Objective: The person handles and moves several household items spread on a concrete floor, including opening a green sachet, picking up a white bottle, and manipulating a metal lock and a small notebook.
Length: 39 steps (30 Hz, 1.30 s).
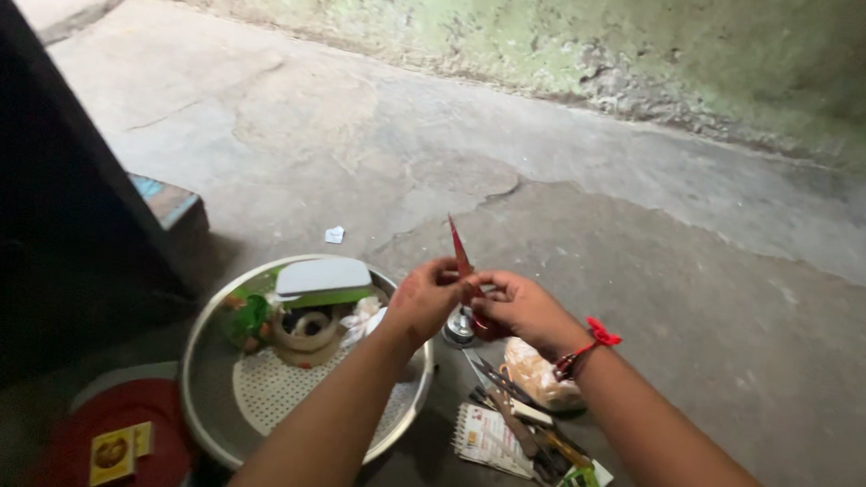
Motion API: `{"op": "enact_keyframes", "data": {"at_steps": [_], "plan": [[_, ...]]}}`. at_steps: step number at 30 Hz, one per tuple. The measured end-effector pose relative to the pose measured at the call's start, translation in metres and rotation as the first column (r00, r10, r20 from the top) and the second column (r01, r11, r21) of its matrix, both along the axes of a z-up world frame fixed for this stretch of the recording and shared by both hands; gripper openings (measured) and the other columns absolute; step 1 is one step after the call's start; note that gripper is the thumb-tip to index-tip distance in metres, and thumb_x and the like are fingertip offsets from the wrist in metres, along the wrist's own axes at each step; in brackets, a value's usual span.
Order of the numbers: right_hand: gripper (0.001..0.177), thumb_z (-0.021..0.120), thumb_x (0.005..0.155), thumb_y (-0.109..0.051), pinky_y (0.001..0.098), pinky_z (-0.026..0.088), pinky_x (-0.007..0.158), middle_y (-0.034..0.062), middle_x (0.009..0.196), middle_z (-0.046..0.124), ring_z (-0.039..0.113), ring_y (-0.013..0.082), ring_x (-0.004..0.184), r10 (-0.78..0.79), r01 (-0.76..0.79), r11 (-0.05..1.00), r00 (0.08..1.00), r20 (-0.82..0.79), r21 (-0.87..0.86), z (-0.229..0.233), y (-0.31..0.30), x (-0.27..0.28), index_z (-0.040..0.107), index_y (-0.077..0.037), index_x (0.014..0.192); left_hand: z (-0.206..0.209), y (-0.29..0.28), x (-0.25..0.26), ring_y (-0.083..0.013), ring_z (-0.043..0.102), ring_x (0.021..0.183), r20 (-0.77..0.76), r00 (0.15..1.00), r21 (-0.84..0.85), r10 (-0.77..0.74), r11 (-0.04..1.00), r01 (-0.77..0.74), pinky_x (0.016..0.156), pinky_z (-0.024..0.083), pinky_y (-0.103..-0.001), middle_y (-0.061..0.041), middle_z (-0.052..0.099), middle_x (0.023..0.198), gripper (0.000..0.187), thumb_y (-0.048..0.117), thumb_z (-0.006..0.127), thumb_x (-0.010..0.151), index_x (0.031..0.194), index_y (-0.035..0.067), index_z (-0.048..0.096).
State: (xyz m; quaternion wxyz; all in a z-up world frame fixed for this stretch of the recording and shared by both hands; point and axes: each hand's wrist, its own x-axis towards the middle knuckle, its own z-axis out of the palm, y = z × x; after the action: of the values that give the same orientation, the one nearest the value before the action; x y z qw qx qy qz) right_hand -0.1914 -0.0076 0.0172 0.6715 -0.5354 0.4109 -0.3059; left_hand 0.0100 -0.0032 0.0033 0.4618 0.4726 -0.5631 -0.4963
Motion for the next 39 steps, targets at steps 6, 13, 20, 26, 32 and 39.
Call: {"op": "enact_keyframes", "data": {"at_steps": [6,13,20,26,32,39], "plan": [[0.043,0.075,0.09,-0.012,0.0287,0.057,0.087,0.0076,0.111,0.074,0.071,0.0127,0.097,0.049,-0.052,0.996,0.998,-0.041,-0.069,0.015,0.008,0.048,0.063,0.004,0.129,0.019,0.013,0.046,-0.0198,0.076,0.088,-0.08,0.972,-0.03,0.221,0.974,-0.224,0.079,0.058,-0.03,-0.011,0.08,0.094,0.036,0.024,0.077,0.087,0.111,-0.003,0.075],[0.042,0.075,0.086,-0.005,0.0276,0.057,0.087,0.0061,0.107,0.074,0.07,0.0119,0.098,0.125,-0.129,0.988,0.991,-0.051,-0.086,0.006,0.008,0.069,0.064,-0.001,0.127,0.024,0.025,0.075,-0.0161,0.074,0.077,-0.301,0.947,0.086,0.108,0.993,-0.086,0.069,0.057,-0.028,-0.011,0.078,0.086,0.024,0.018,0.07,0.094,0.104,-0.004,0.073],[0.041,0.074,0.084,-0.001,0.0269,0.058,0.084,0.0066,0.104,0.077,0.072,0.0114,0.092,0.059,-0.097,0.979,0.977,-0.204,-0.178,-0.002,0.012,0.077,0.069,0.001,0.124,0.017,0.026,0.085,-0.017,0.077,0.079,-0.341,0.933,0.188,0.115,0.981,-0.052,0.069,0.058,-0.027,-0.01,0.079,0.089,0.022,0.021,0.07,0.093,0.104,0.002,0.071],[0.034,0.077,0.082,-0.006,0.0272,0.058,0.078,0.0079,0.097,0.08,0.073,0.0119,0.084,-0.063,-0.065,0.956,0.907,-0.417,-0.286,0.004,0.028,0.077,0.076,-0.003,0.116,0.013,0.024,0.086,-0.0138,0.073,0.076,-0.111,0.971,0.22,0.212,0.958,-0.184,0.065,0.056,-0.028,-0.007,0.079,0.089,0.036,0.033,0.074,0.089,0.107,0.002,0.076],[0.034,0.076,0.082,-0.018,0.0324,0.059,0.079,0.0105,0.096,0.081,0.077,0.0192,0.085,-0.364,-0.065,0.819,0.709,-0.604,-0.57,0.029,0.053,0.089,0.078,-0.012,0.115,0.013,0.019,0.082,-0.0173,0.071,0.068,-0.053,0.966,0.414,0.254,0.886,-0.21,0.06,0.059,-0.031,-0.013,0.076,0.085,0.043,0.037,0.078,0.09,0.102,-0.004,0.073],[0.041,0.077,0.085,-0.033,0.031,0.06,0.078,0.0064,0.104,0.079,0.078,0.0185,0.087,-0.296,-0.088,0.797,0.805,-0.514,-0.597,0.028,0.056,0.115,0.073,-0.013,0.122,-0.032,-0.015,0.093,-0.0229,0.076,0.071,-0.275,0.929,0.277,0.246,0.946,-0.169,0.066,0.063,-0.034,-0.018,0.077,0.085,0.024,0.011,0.067,0.09,0.106,-0.007,0.072]]}}
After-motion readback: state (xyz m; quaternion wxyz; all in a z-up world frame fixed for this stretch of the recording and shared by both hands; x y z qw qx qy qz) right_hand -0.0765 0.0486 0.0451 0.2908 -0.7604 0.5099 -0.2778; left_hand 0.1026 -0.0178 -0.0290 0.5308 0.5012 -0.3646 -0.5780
